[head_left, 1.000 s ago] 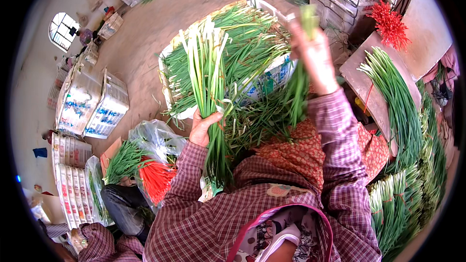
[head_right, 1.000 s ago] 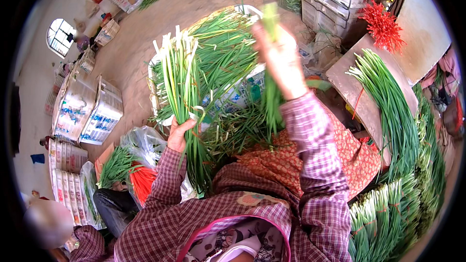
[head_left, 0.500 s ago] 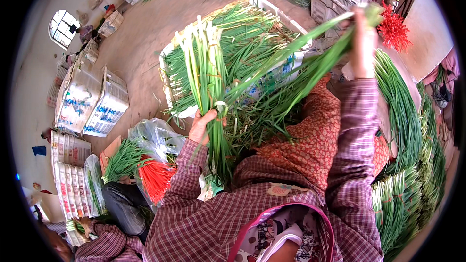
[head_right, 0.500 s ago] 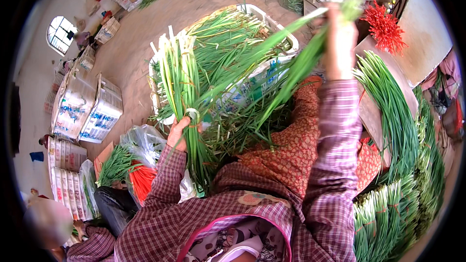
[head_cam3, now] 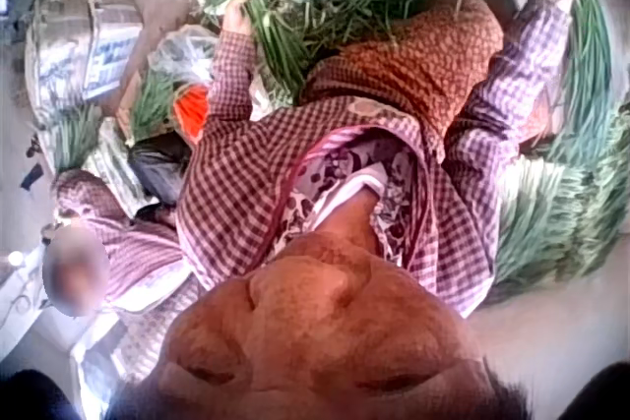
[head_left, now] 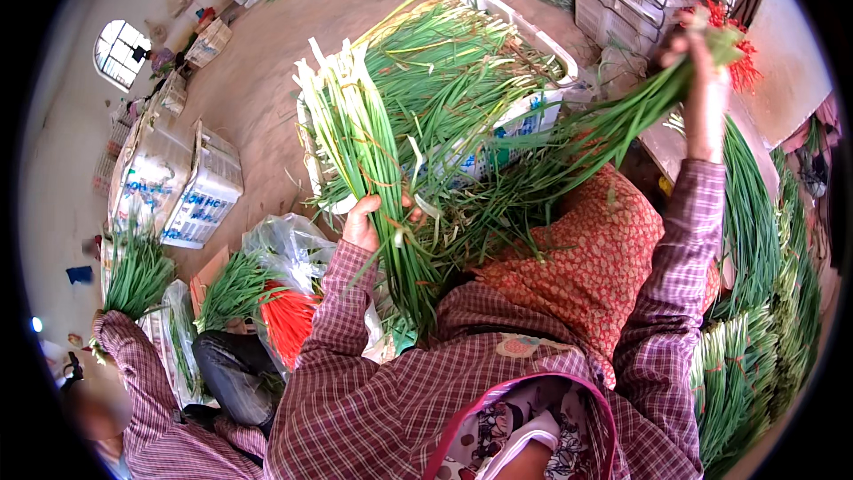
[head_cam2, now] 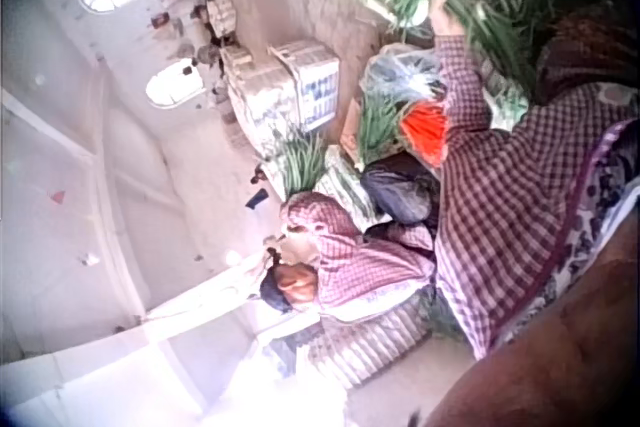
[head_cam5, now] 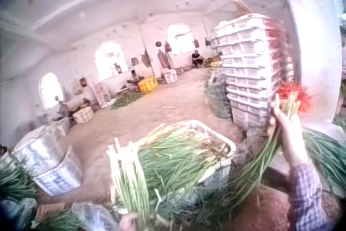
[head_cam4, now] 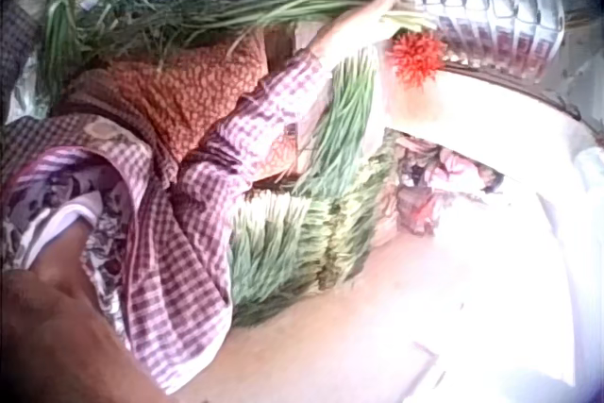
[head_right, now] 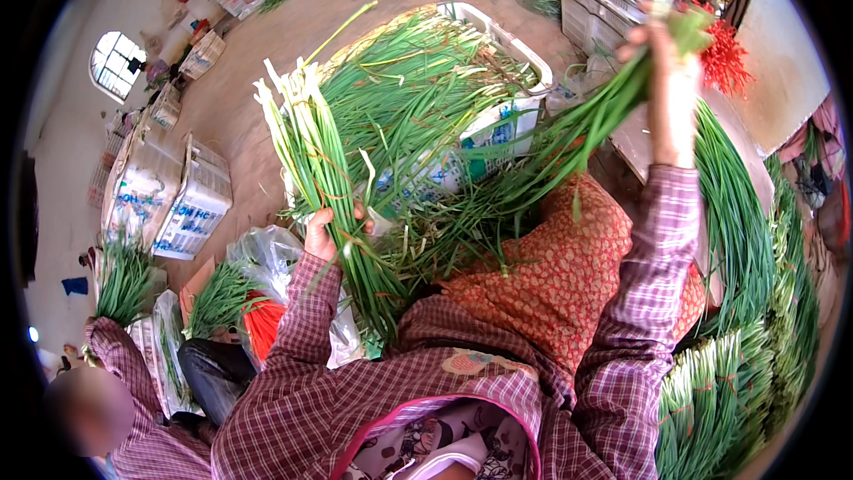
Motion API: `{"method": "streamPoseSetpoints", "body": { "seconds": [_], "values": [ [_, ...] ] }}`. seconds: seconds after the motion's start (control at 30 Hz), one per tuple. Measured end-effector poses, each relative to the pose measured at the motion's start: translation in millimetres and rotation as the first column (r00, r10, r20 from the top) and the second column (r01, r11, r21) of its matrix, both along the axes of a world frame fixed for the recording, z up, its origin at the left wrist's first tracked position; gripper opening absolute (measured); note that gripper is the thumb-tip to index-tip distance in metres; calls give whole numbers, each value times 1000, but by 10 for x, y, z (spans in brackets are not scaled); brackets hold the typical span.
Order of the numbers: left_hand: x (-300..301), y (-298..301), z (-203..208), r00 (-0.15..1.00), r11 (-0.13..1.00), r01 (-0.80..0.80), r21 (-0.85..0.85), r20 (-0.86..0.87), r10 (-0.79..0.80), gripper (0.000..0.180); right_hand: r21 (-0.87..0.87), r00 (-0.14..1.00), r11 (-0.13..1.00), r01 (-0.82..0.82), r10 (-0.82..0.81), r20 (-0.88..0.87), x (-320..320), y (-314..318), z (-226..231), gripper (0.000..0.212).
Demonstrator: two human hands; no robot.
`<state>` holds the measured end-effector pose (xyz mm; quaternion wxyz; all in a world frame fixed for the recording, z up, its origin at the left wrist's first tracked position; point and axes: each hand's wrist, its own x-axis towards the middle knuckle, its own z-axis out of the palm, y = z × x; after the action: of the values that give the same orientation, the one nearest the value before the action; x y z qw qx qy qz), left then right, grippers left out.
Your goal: The person sorts through bunches of green leeks by hand, removing individual yellowed or damaged leaves from each bundle before setting it aside on the floor.
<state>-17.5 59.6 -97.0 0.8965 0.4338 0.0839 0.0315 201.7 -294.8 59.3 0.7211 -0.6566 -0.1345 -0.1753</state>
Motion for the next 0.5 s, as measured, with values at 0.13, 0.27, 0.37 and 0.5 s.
{"method": "streamPoseSetpoints", "body": {
  "seconds": [0.13,0.27,0.37,0.5],
  "values": [
    [144,-154,22,988,989,150,-17,34,-150,50,-214,945,936,-281,309,112,-312,789,-311,24],
    [236,-330,53,977,976,215,-25,20,-214,53,-220,859,830,-512,489,-153,-585,1278,-320,35],
    [232,-377,81,975,975,223,-1,7,-223,53,-183,859,843,-506,511,-21,-509,1514,-494,31],
    [185,-325,77,971,971,236,-42,-36,-237,52,-232,884,855,-464,465,-57,-566,1529,-469,24]
  ]
}}
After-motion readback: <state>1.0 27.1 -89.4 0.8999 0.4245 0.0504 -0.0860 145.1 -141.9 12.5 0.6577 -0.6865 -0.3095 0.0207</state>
